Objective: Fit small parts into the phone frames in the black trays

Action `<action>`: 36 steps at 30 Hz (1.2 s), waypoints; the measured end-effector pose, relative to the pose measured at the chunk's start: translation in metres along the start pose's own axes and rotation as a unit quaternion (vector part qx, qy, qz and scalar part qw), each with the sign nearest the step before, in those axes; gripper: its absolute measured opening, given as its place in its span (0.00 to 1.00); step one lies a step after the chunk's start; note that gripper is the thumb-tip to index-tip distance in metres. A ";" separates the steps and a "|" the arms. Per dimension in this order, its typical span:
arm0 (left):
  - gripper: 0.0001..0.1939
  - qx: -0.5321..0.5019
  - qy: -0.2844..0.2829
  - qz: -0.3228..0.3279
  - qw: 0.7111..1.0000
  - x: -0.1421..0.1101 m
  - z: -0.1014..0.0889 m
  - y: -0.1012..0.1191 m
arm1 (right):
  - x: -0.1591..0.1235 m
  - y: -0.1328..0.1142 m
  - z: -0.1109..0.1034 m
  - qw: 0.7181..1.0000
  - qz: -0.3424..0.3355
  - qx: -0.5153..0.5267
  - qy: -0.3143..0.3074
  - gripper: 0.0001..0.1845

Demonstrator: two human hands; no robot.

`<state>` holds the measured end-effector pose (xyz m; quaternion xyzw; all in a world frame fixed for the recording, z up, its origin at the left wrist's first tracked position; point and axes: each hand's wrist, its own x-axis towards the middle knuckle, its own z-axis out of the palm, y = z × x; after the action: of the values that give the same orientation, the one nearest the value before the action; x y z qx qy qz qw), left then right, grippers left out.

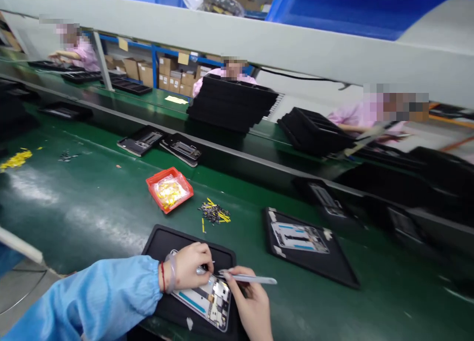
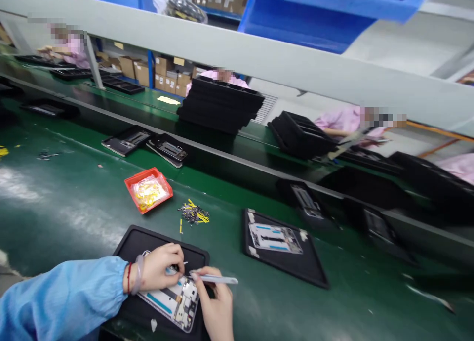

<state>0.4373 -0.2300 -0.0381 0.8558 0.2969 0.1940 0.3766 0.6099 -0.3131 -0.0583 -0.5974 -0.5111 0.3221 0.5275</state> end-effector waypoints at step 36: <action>0.11 0.192 0.039 0.186 0.963 -0.019 -0.003 -0.005 | 0.001 -0.030 0.015 0.979 -0.173 -0.105 0.031 0.08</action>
<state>0.4197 -0.2379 -0.0418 0.9440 0.1784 0.2332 0.1506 0.5882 -0.3100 -0.0331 -0.5618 -0.6212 0.1515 0.5249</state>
